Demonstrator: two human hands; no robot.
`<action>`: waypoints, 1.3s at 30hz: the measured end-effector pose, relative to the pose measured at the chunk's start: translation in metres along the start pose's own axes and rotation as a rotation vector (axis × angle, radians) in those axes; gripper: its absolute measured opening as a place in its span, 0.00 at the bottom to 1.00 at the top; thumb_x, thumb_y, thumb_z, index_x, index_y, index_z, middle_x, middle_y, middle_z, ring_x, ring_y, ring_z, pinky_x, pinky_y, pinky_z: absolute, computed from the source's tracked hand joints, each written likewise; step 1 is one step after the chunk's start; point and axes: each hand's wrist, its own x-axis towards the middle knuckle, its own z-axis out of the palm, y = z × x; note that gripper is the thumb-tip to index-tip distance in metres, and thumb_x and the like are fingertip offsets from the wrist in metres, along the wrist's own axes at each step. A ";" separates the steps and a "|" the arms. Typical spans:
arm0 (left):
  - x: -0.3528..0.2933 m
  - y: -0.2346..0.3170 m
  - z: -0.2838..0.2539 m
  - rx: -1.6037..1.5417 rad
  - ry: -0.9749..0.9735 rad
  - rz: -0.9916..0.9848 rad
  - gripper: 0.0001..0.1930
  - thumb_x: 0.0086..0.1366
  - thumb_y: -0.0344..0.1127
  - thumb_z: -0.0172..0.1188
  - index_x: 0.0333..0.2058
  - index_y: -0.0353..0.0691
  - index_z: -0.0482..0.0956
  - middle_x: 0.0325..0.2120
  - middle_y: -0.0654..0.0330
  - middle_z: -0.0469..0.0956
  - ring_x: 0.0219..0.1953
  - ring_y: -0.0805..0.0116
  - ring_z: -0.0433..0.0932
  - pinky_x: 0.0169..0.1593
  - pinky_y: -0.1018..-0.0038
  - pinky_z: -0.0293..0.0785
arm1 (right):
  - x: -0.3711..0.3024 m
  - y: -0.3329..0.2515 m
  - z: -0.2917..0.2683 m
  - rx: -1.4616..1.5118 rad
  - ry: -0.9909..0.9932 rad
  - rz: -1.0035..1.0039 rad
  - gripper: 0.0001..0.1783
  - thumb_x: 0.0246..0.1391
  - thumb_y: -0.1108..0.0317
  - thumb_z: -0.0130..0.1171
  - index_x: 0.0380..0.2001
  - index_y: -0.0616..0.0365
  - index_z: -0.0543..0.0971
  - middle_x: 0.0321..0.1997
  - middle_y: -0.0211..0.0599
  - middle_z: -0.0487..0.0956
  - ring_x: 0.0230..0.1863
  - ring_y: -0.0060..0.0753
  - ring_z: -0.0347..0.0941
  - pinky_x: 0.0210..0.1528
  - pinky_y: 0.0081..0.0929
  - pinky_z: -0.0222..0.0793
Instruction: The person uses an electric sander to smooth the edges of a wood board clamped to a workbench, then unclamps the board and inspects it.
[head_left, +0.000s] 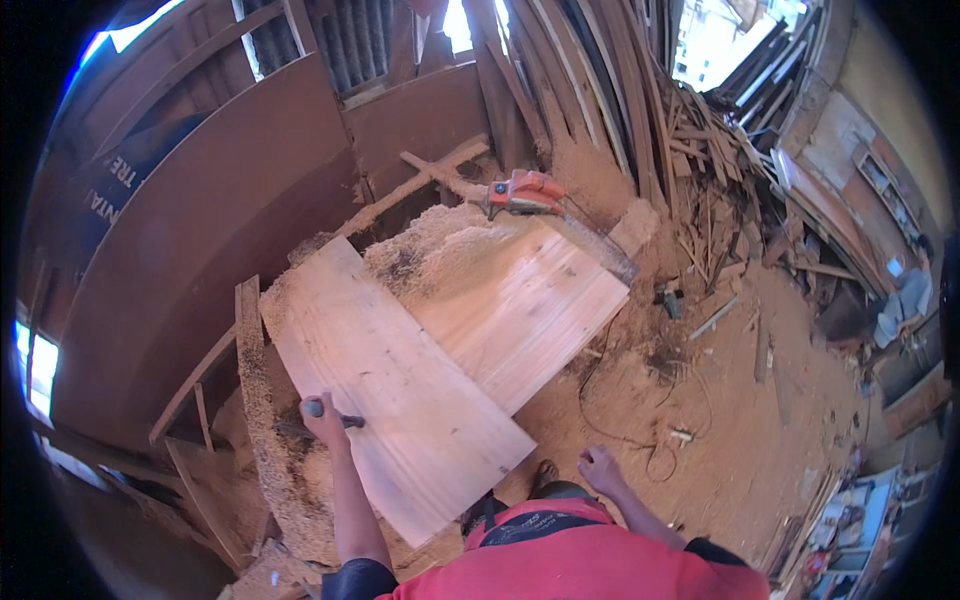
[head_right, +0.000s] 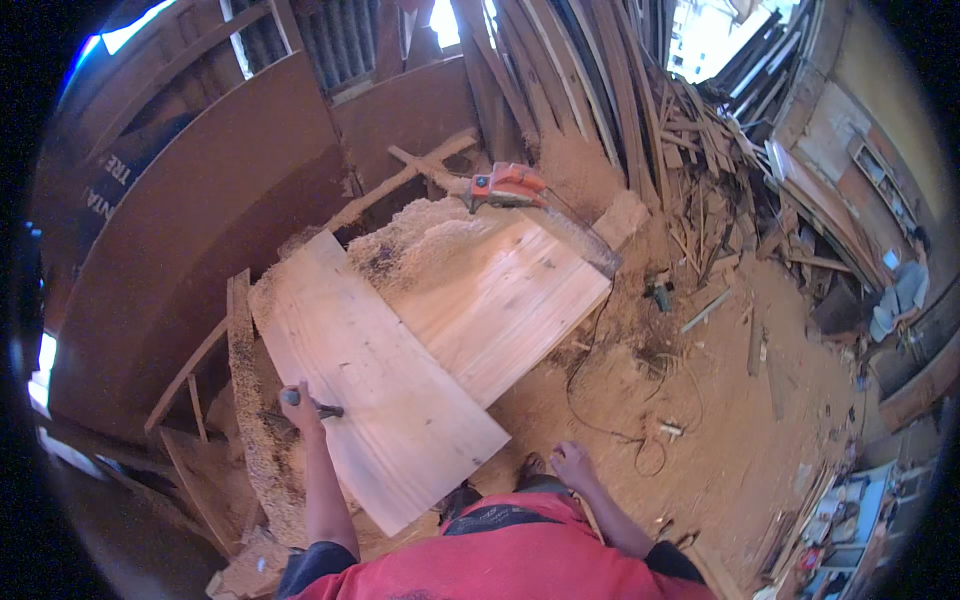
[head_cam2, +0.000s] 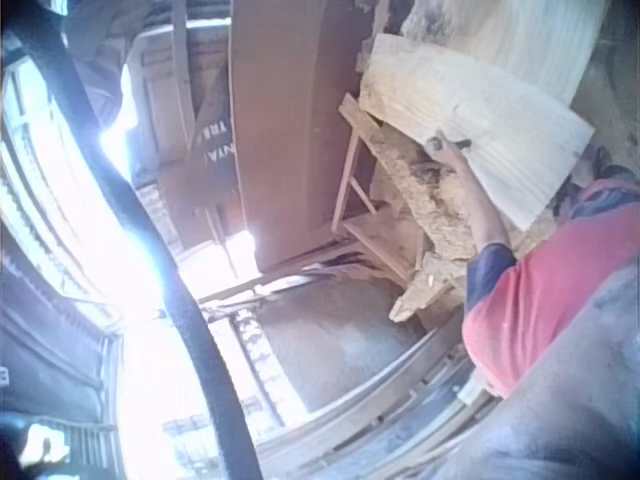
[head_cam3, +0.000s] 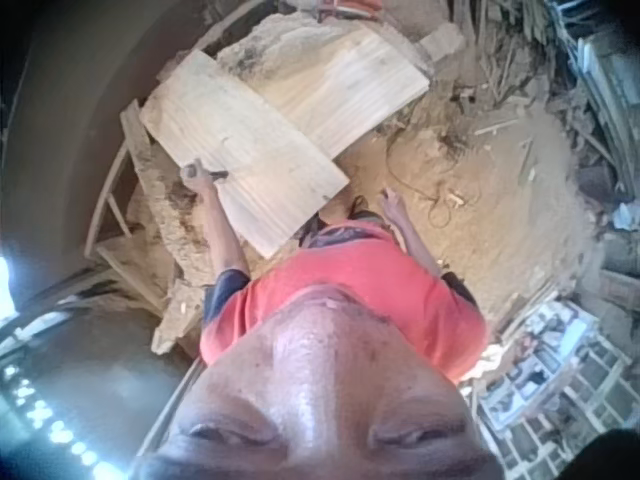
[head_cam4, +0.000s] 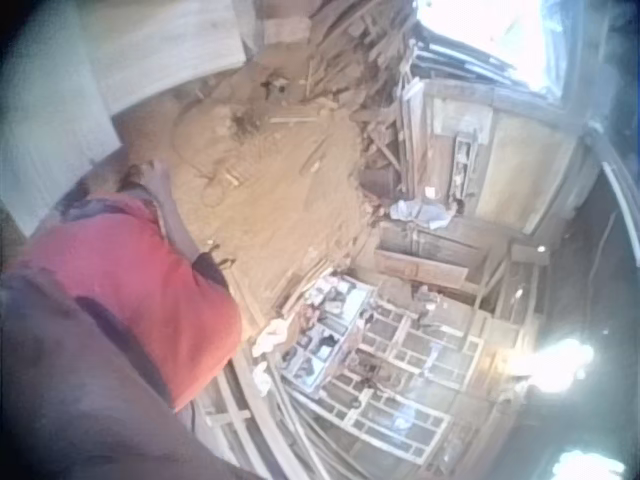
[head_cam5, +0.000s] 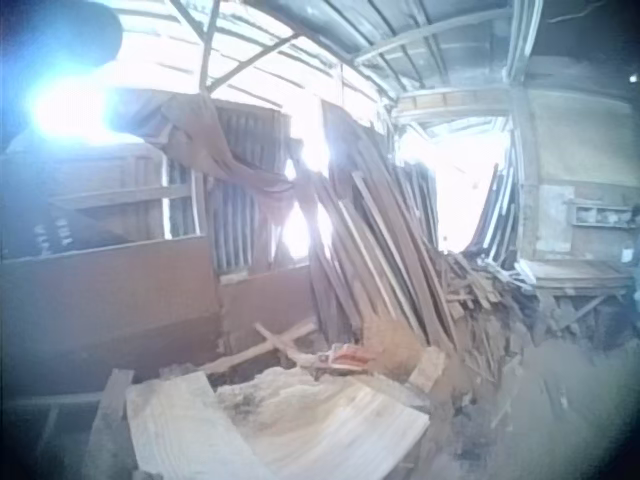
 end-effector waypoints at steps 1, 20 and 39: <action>-0.005 0.000 0.018 0.172 0.353 0.332 0.18 0.64 0.38 0.70 0.40 0.35 0.69 0.23 0.65 0.67 0.22 0.67 0.67 0.30 0.67 0.70 | 0.001 0.008 -0.006 -0.039 -0.041 -0.054 0.15 0.57 0.63 0.65 0.42 0.62 0.80 0.42 0.48 0.80 0.43 0.45 0.80 0.49 0.39 0.76; -0.005 0.029 0.095 0.423 1.092 -0.023 0.15 0.59 0.37 0.71 0.35 0.30 0.81 0.25 0.53 0.81 0.35 0.49 0.83 0.43 0.56 0.78 | 0.120 0.133 -0.150 0.005 0.053 0.033 0.11 0.57 0.65 0.63 0.38 0.62 0.81 0.38 0.51 0.81 0.39 0.46 0.82 0.45 0.39 0.78; 0.026 0.008 0.096 0.374 1.447 -0.165 0.23 0.55 0.45 0.75 0.37 0.29 0.83 0.30 0.50 0.83 0.36 0.51 0.83 0.42 0.58 0.80 | 0.408 -0.073 -0.203 0.083 -0.229 -0.296 0.11 0.62 0.67 0.63 0.43 0.63 0.80 0.39 0.42 0.83 0.40 0.35 0.82 0.42 0.30 0.79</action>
